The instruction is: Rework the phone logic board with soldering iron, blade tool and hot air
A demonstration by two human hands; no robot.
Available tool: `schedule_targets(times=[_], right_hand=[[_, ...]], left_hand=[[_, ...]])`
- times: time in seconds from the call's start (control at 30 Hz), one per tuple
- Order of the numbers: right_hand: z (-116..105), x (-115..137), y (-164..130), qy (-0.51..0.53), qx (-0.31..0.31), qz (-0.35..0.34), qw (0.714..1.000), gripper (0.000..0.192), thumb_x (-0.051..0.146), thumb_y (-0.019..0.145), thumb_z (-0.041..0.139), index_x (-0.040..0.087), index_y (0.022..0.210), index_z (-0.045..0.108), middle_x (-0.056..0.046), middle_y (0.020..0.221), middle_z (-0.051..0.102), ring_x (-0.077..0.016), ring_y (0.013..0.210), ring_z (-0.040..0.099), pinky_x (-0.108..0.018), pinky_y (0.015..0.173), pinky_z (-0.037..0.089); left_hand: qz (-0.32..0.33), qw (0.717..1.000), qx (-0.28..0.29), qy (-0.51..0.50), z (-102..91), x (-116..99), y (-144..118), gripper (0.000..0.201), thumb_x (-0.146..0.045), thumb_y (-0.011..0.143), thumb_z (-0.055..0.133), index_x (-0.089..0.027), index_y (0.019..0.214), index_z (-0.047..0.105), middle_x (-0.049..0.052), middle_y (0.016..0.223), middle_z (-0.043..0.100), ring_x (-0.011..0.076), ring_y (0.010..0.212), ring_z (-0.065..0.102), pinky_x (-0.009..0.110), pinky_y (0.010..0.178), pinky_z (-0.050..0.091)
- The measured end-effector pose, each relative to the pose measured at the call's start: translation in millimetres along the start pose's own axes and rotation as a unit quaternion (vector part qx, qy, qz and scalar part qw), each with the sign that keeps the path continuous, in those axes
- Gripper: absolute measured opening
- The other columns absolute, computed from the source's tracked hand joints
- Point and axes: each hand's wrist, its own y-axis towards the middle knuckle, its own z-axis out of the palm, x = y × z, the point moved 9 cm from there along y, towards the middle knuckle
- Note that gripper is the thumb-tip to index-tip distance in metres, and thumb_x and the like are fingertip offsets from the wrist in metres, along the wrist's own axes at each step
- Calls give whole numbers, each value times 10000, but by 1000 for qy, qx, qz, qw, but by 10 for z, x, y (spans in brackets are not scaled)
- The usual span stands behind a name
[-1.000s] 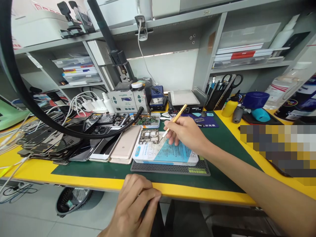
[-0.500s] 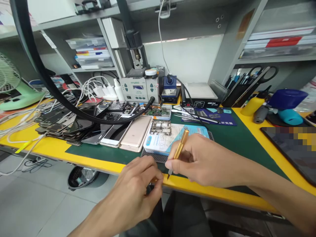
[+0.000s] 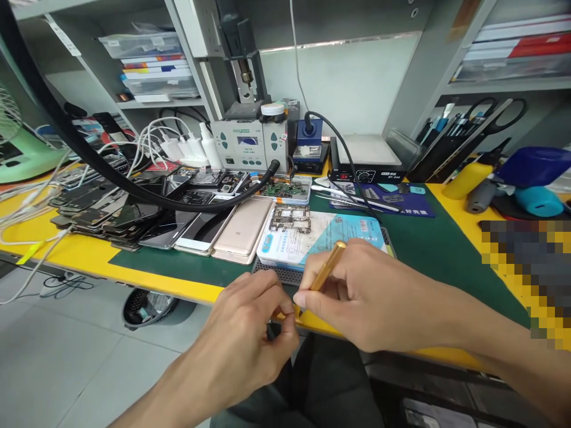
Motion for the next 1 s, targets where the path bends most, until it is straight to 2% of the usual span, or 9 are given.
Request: schedule_targets(times=[0.13, 0.2, 0.33, 0.47, 0.73, 1.0], right_hand=[[-6, 6, 5, -28, -9, -5, 1000, 223, 165, 891, 561, 192, 695, 664, 67, 544, 530, -88, 458, 424, -268, 424, 283], [4, 26, 1, -46, -6, -17, 999, 228, 164, 896, 554, 192, 695, 657, 64, 550, 537, -87, 456, 417, -276, 431, 280], [38, 100, -18, -79, 3, -55, 995, 231, 151, 906, 537, 186, 694, 622, 44, 615, 600, -98, 504, 461, -292, 500, 335], [57, 183, -47, -101, 2, -91, 991, 214, 120, 903, 540, 173, 722, 643, 33, 646, 634, -119, 587, 543, -312, 587, 374], [-56, 98, -41, -60, -26, -58, 996, 237, 149, 918, 551, 178, 763, 729, 34, 673, 660, -86, 495, 458, -293, 478, 327], [-29, 63, -40, -59, -24, -43, 997, 222, 136, 895, 568, 184, 730, 709, 39, 637, 637, -86, 484, 446, -283, 453, 295]], left_hand=[[14, 1000, -11, 8, -2, -23, 6, 186, -20, 781, 569, -193, 736, 517, -8, 744, 533, 161, 706, 491, 295, 625, 329], [16, 1000, -11, 12, -3, -28, 6, 172, -30, 789, 568, -188, 735, 529, -4, 745, 538, 163, 705, 489, 301, 633, 332], [7, 1000, -1, 14, 7, -16, 6, 140, -59, 814, 563, -174, 739, 586, 17, 761, 553, 175, 707, 496, 313, 636, 345], [4, 1000, 0, 21, 10, -15, -2, 164, -84, 830, 570, -175, 695, 553, 16, 739, 537, 175, 698, 490, 315, 630, 341], [10, 1000, -12, 7, -2, -12, -11, 160, -28, 789, 578, -182, 752, 557, -3, 762, 543, 162, 726, 509, 310, 678, 366], [2, 1000, -10, -4, -11, -17, -5, 171, -27, 788, 580, -191, 747, 552, -6, 775, 557, 161, 738, 525, 312, 686, 380]])
